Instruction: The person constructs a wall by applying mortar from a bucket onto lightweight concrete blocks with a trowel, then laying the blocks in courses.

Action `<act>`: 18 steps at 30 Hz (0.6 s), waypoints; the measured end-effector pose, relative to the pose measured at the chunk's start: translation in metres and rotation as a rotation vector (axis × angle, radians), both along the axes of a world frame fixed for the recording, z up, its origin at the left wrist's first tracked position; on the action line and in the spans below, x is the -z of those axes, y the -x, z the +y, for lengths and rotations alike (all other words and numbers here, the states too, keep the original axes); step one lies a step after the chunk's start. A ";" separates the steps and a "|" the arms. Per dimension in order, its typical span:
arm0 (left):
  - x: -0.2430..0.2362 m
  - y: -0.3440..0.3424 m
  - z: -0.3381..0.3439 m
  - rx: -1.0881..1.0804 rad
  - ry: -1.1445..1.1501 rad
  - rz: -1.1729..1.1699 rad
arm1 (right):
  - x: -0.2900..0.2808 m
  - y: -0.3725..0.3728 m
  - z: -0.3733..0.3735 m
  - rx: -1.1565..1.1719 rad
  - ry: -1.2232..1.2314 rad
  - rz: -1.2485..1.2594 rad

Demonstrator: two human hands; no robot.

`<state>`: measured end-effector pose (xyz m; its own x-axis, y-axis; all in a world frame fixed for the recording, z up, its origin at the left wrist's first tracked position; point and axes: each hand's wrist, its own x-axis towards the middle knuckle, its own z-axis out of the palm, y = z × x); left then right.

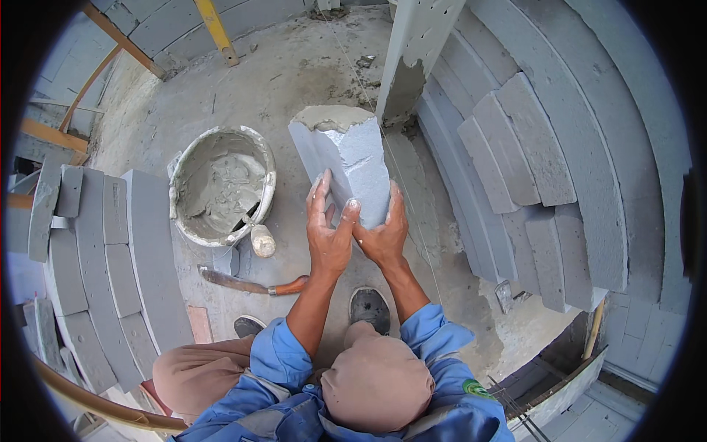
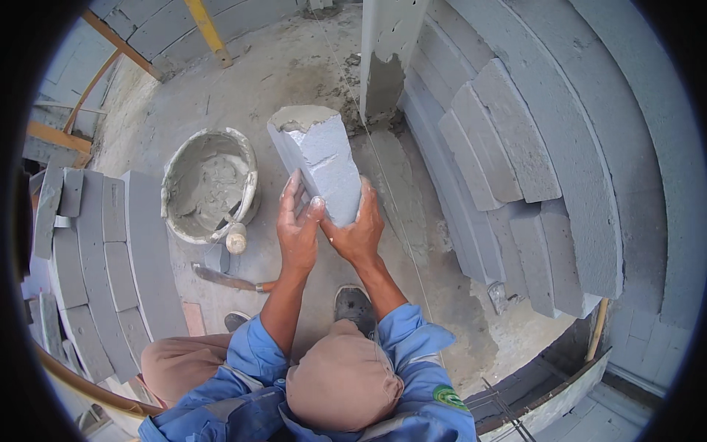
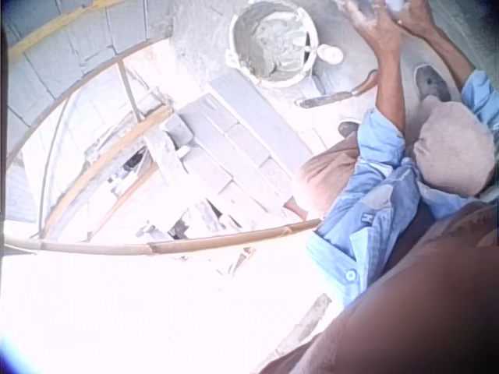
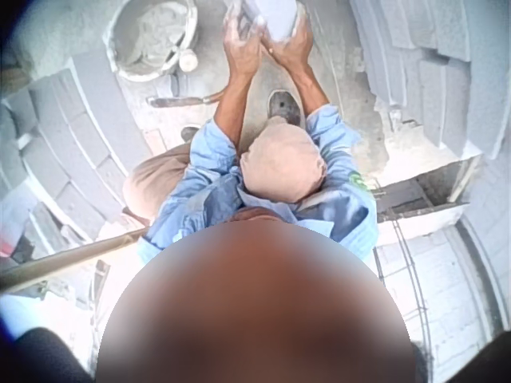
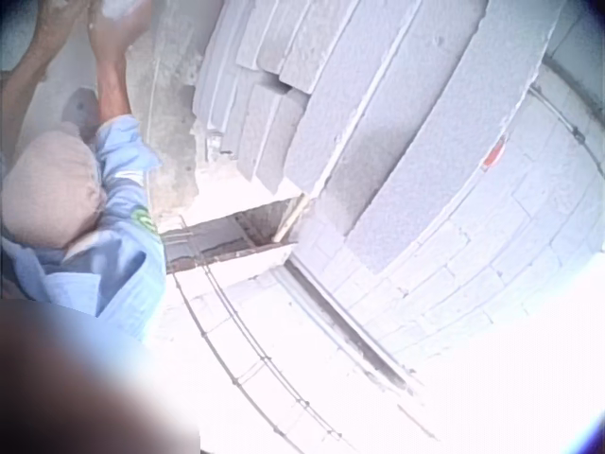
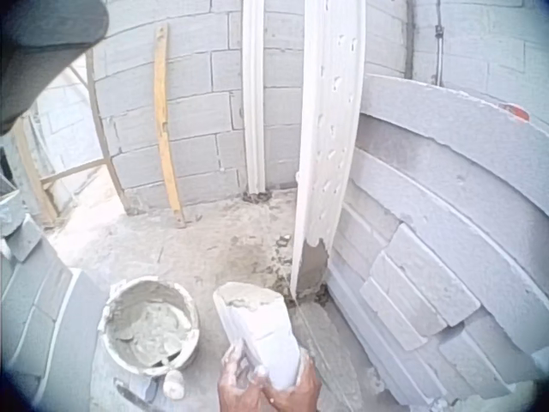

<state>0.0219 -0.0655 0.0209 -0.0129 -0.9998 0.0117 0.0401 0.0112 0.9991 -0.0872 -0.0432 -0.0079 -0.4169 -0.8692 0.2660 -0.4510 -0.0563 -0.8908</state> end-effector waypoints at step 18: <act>0.070 0.042 0.022 0.281 -0.276 0.010 | -0.130 0.114 0.014 0.193 -0.441 0.681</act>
<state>-0.0198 -0.0436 -0.0492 -0.2877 -0.9230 -0.2554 0.0136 -0.2706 0.9626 -0.2016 -0.0290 0.1218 -0.4406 -0.8822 0.1662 -0.8648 0.3674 -0.3422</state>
